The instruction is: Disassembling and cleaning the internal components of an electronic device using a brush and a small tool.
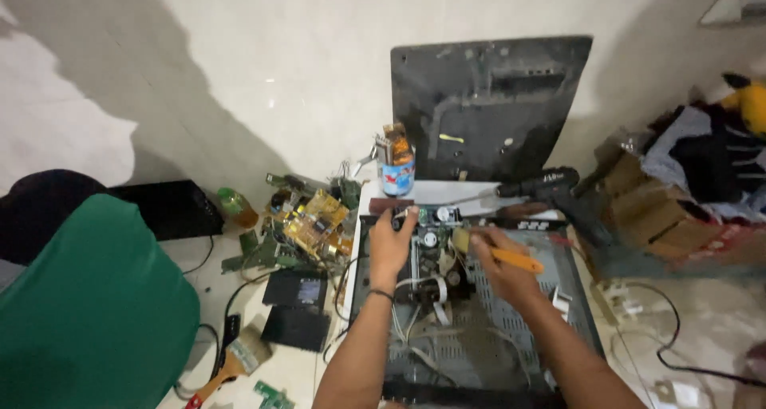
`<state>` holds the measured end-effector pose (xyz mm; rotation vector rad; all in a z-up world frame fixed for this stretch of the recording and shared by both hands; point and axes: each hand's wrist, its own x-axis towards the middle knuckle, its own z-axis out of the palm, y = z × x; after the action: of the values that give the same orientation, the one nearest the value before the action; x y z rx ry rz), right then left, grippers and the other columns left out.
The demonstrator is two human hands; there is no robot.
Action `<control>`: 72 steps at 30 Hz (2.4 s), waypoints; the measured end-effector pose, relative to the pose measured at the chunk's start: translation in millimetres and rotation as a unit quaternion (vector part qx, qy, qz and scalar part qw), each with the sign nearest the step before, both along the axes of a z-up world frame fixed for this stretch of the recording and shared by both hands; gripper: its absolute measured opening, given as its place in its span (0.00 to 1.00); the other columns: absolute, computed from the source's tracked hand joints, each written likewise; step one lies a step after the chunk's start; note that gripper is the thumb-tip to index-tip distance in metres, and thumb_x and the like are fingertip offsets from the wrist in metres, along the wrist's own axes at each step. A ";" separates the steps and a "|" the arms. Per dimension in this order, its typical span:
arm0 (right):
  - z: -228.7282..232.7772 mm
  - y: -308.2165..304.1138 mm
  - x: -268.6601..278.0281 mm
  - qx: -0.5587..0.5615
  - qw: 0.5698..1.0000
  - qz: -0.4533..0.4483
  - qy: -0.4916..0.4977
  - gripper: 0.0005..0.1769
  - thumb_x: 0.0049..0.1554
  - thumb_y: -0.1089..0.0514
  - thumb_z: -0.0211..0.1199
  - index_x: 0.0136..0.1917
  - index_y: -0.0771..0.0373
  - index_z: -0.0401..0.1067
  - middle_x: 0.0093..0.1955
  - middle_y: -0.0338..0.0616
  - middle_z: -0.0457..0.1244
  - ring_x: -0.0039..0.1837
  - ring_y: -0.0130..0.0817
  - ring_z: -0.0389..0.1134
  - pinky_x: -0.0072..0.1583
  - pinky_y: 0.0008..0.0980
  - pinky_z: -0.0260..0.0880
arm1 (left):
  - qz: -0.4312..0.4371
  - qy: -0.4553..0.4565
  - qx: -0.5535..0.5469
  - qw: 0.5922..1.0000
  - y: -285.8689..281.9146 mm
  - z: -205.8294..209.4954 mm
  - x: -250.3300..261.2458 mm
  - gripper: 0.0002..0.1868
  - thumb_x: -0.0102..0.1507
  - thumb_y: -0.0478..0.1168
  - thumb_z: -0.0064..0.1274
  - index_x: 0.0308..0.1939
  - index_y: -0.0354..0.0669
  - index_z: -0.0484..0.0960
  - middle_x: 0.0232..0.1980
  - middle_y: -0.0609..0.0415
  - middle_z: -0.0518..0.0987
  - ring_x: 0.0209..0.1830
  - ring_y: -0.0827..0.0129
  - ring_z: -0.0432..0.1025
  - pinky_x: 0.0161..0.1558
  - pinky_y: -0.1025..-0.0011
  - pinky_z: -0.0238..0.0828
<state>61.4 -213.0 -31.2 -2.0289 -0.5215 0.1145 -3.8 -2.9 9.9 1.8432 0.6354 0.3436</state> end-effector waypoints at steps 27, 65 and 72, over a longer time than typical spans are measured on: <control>-9.6 -15.8 19.3 -0.034 0.993 -0.007 -0.115 0.30 0.67 0.46 0.53 0.26 0.58 0.71 0.20 0.44 0.64 0.29 0.42 0.67 0.43 0.38 0.69 | -0.013 0.011 -0.020 1.000 3.4 3.9 0.2 0.44 0.71 0.61 0.45 0.71 0.19 0.61 0.68 0.20 0.67 0.73 0.36 0.61 0.66 0.42 0.64; 12.4 4.8 -32.1 0.065 0.962 0.135 -0.226 0.17 0.66 0.49 0.58 0.66 0.55 0.71 0.40 0.47 0.68 0.37 0.47 0.72 0.37 0.38 0.74 | 0.045 -0.042 0.129 0.990 37.8 -77.4 11.8 0.33 0.68 0.62 0.53 0.55 0.31 0.84 0.50 0.31 0.82 0.57 0.42 0.75 0.57 0.48 0.68; 7.0 19.4 -28.5 0.017 0.959 0.125 -0.252 0.19 0.69 0.44 0.52 0.68 0.53 0.66 0.40 0.41 0.64 0.33 0.38 0.69 0.34 0.33 0.71 | 0.022 -0.024 0.137 0.990 29.5 -63.3 10.6 0.42 0.69 0.67 0.49 0.64 0.27 0.77 0.62 0.29 0.76 0.68 0.37 0.66 0.65 0.43 0.61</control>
<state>32.9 -193.6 -24.2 -1.9463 -1.0916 -0.2681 6.8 26.6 -53.4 2.0768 0.6201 0.5255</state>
